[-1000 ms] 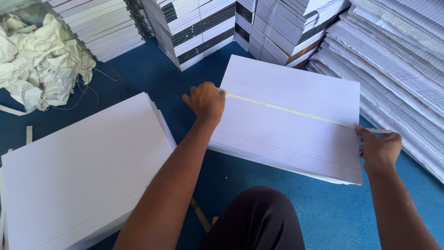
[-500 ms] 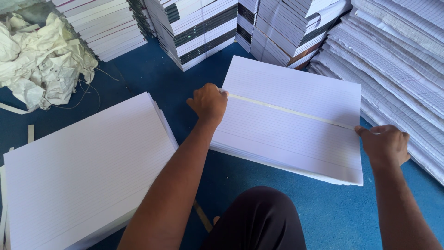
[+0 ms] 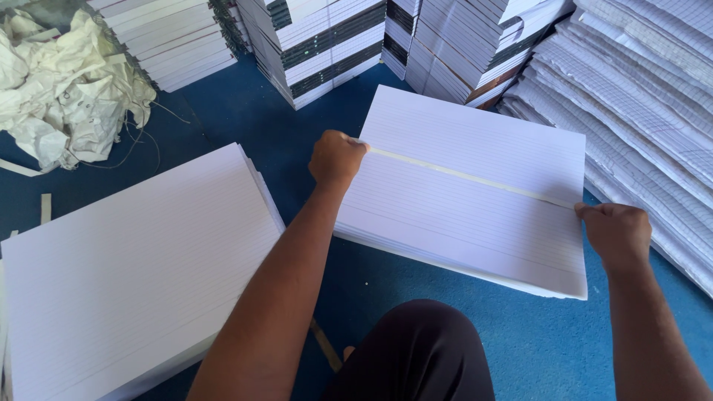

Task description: The person sits on the floor and folds a stack of lined paper in half. They then place a rubber band around the folded stack to secure it and set it aside. The person repeats this process with another stack of paper.

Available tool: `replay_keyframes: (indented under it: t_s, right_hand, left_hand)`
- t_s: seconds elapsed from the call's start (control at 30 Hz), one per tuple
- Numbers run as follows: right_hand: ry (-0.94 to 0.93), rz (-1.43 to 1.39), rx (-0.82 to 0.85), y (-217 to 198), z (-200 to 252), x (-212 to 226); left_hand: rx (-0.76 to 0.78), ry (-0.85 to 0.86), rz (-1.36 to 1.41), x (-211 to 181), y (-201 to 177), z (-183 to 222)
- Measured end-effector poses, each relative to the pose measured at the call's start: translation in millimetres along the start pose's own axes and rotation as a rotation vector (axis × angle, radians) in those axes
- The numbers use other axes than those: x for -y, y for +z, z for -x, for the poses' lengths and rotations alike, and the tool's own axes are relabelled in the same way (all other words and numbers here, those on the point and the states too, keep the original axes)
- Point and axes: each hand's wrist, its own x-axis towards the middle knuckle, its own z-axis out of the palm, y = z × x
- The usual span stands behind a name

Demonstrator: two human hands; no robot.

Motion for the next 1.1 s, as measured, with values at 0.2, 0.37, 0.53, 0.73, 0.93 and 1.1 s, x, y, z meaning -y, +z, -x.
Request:
replay_keyframes:
  t_s: [0.2,0.37,0.53,0.73,0.93,1.1]
  right_hand:
    - [-0.048,0.084,0.043,-4,0,2]
    - [-0.048,0.104,0.051,-2,-4,3]
    - [-0.052,0.141,0.08,-3,-11,1]
    - [-0.049,0.186,0.065,-4,-7,2]
    - [-0.013,0.194,0.073,-11,-6,7]
    - [0.012,0.204,0.03,-16,-3,8]
  left_hand:
    - [0.062,0.0,0.163,8,6,-4]
    - [0.051,0.019,0.14,13,11,-5]
    - [0.057,0.055,0.07,11,18,-4]
    - [0.013,0.153,0.049,13,21,1]
    - [0.032,0.105,0.041,9,9,4]
    - [-0.022,0.144,0.058,10,-3,6]
